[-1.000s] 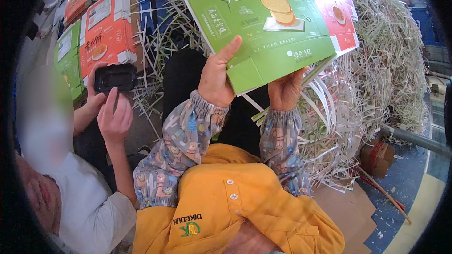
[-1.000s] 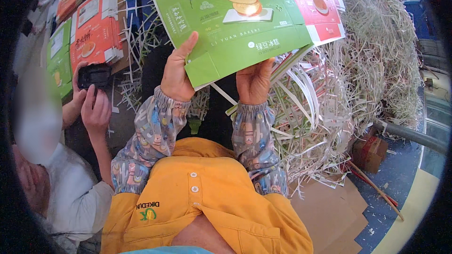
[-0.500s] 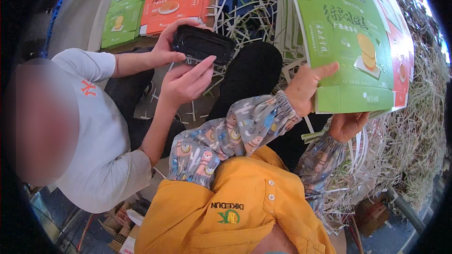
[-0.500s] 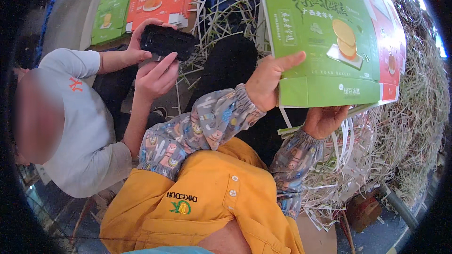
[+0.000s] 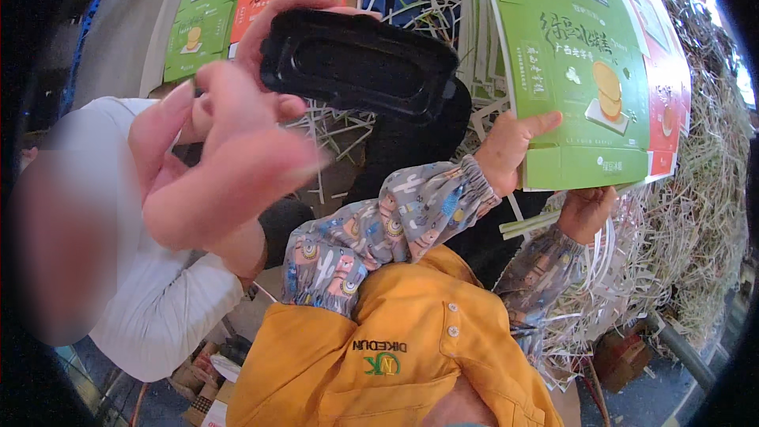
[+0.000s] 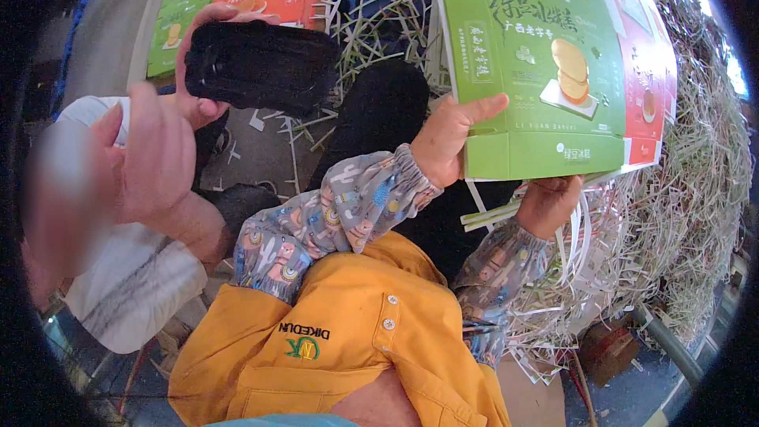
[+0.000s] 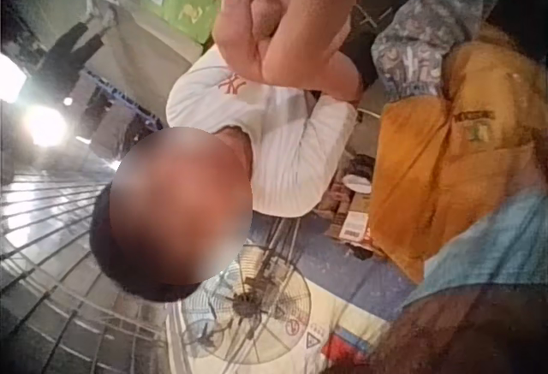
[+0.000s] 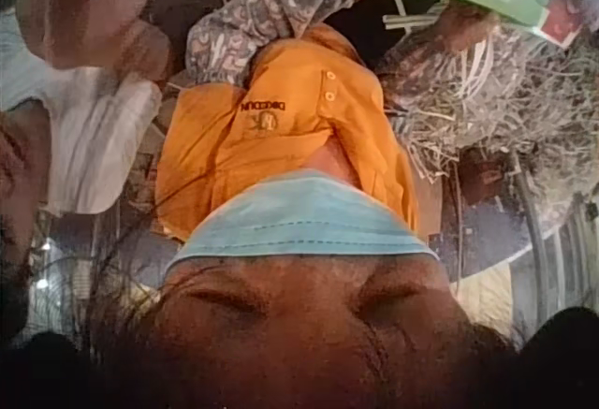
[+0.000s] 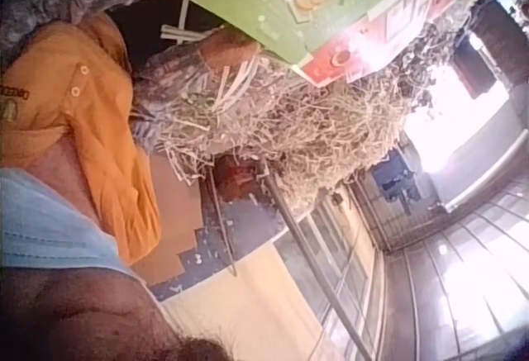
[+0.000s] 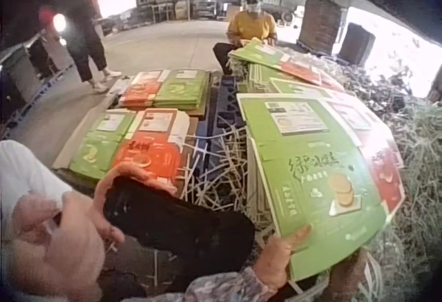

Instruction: Sorting and stacking cardboard packaging sheets on a warehouse floor.

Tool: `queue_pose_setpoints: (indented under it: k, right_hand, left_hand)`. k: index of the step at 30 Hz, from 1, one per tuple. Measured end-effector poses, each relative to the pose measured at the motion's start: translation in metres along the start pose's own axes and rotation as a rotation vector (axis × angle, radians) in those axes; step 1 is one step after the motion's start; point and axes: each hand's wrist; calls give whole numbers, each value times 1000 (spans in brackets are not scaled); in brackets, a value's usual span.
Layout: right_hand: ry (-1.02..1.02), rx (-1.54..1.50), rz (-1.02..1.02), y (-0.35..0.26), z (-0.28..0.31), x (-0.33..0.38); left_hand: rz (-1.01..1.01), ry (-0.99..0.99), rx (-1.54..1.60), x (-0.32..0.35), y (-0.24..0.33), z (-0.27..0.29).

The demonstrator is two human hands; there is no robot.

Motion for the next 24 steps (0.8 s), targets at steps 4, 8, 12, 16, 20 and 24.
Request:
queue_pose_setpoints:
  k: [4, 8, 12, 16, 20, 24]
  right_hand:
    - [303, 74, 70, 12, -23, 1]
    - [326, 62, 82, 15, -13, -8]
    - [455, 176, 218, 20, -31, -3]
    - [523, 243, 261, 23, -28, -5]
    - [397, 202, 166, 13, -25, -2]
    - [380, 221, 101, 8, -34, 2]
  left_hand:
    - [4, 23, 2, -4, -8, 8]
    - [19, 42, 33, -3, -9, 6]
    - [26, 36, 16, -6, -13, 8]
    - [14, 44, -18, -5, -13, 11]
    - [10, 44, -47, -5, -13, 12]
    - [8, 33, -61, -8, -17, 15]
Point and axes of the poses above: each hand's wrist, its own x-axis away from the middle knuckle, its own z-axis out of the back of the hand, y = z × x, and after that the axes turned 13 degrees about -z, right-handed
